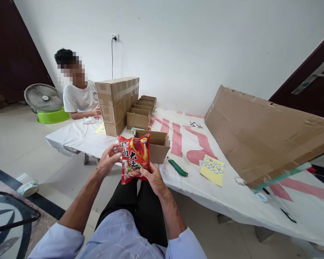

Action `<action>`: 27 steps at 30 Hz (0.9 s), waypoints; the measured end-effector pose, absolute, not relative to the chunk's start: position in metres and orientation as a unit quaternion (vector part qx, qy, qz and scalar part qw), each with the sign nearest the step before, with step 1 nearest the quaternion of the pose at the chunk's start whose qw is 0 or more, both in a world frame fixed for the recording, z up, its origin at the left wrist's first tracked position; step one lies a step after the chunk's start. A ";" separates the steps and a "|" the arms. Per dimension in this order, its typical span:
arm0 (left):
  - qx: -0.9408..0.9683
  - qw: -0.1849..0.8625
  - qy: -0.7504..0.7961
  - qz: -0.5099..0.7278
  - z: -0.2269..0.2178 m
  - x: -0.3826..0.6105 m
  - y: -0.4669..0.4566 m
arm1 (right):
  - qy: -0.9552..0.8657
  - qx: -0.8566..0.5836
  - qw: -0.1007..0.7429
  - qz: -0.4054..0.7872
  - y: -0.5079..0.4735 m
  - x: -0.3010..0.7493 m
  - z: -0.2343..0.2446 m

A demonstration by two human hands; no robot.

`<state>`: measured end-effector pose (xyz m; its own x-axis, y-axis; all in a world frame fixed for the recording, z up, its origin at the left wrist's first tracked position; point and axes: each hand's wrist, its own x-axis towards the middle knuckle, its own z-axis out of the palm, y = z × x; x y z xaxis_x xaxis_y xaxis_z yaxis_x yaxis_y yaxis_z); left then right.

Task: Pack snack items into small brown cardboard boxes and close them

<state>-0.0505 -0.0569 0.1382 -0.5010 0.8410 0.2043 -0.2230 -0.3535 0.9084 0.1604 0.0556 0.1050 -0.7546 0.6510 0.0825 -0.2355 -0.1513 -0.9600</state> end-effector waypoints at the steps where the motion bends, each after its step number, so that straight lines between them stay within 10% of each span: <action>1: 0.343 0.358 0.450 0.742 0.143 -0.057 -0.057 | -0.585 -0.178 0.285 0.738 0.059 0.163 0.108; 27: 0.324 0.282 0.476 0.767 0.140 -0.065 -0.058 | -0.561 -0.207 0.451 0.662 0.062 0.139 0.119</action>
<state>-0.0645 -0.0583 0.1399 -0.6301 0.7419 0.2291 -0.1240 -0.3874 0.9135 0.1385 0.0622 0.1192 -0.5074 0.8297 0.2329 -0.3658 0.0374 -0.9299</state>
